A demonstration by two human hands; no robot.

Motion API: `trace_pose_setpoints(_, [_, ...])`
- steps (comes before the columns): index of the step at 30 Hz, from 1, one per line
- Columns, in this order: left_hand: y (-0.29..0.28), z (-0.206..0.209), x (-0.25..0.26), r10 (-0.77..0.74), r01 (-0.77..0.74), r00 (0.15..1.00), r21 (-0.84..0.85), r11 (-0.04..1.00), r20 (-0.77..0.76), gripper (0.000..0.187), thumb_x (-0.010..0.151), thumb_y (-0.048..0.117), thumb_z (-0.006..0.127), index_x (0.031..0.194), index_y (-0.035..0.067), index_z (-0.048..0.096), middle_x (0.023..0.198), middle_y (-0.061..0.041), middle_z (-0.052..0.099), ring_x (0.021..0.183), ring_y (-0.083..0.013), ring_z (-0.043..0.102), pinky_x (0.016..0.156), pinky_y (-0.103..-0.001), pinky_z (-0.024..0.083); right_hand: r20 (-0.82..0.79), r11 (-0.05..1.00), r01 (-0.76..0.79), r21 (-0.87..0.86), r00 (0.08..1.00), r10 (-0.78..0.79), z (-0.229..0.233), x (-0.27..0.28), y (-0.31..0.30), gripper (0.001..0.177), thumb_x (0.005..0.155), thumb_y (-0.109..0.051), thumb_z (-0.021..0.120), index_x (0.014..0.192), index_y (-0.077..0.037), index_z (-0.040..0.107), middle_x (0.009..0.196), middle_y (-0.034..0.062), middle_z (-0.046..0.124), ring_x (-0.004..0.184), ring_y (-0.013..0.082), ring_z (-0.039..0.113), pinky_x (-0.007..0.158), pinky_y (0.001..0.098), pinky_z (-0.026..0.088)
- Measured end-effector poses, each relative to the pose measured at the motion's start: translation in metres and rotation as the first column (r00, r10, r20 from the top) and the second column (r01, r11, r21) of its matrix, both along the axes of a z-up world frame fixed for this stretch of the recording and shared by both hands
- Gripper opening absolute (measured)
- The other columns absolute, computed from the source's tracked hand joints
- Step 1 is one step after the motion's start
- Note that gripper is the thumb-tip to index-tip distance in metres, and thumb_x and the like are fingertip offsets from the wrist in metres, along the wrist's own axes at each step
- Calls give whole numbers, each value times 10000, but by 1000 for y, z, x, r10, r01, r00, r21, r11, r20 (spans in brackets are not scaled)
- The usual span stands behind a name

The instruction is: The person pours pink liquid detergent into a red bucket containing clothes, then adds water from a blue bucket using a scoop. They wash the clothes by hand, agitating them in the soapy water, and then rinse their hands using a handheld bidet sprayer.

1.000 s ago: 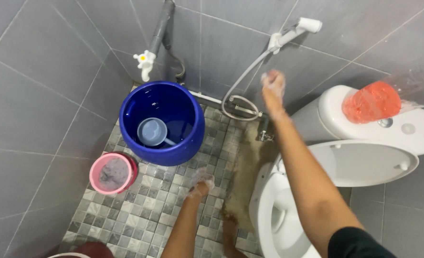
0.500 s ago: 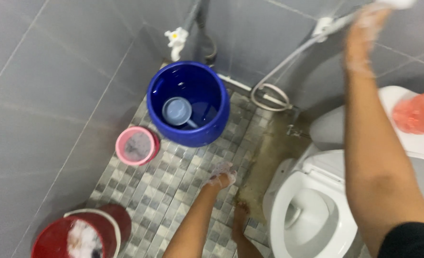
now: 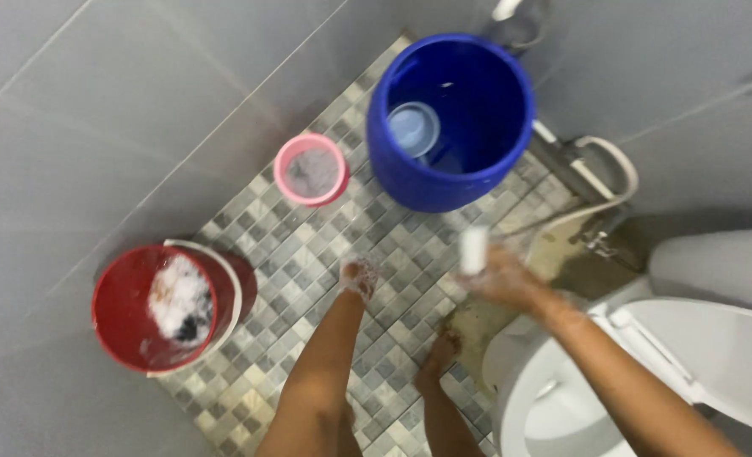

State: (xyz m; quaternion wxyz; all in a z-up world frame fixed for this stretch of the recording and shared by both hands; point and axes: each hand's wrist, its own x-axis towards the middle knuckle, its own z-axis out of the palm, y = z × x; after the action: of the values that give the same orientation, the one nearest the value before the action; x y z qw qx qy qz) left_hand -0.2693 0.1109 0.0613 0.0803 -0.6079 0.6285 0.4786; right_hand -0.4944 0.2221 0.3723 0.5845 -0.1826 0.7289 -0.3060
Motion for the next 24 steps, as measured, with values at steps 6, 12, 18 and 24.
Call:
trace_pose_setpoints(6, [-22,-61,68,75,-78,996,61,995,55,178,821,211,520,834,51,598,770,-93,585,688,-214,543,602,-315,435,47,376,-896,236,397,917,-45,131,-48,364,779,-295,548,1005,-16,489,928,114,556,787,259,605,674,372,518])
trace_pose_setpoints(12, [-34,-117,110,79,-85,995,109,990,58,188,823,220,517,820,53,602,758,-90,584,678,-216,540,592,-318,432,-66,154,-986,66,150,986,-117,203,-83,431,690,-296,645,1001,-39,494,930,103,569,865,231,564,751,335,458])
trace_pose_setpoints(18, [-69,-145,124,-55,45,990,79,996,131,199,824,230,514,806,55,606,745,-88,582,668,-218,536,581,-320,429,51,165,-985,42,167,985,-160,231,-87,395,648,-249,690,935,-36,524,896,70,594,854,203,577,714,319,458])
trace_pose_setpoints(24, [-87,-148,138,-291,303,931,-22,953,222,212,826,240,510,793,57,611,733,-86,581,659,-220,532,571,-323,427,22,126,-988,87,128,992,-166,247,-85,371,652,-249,707,896,-30,535,874,85,609,828,208,594,677,312,471])
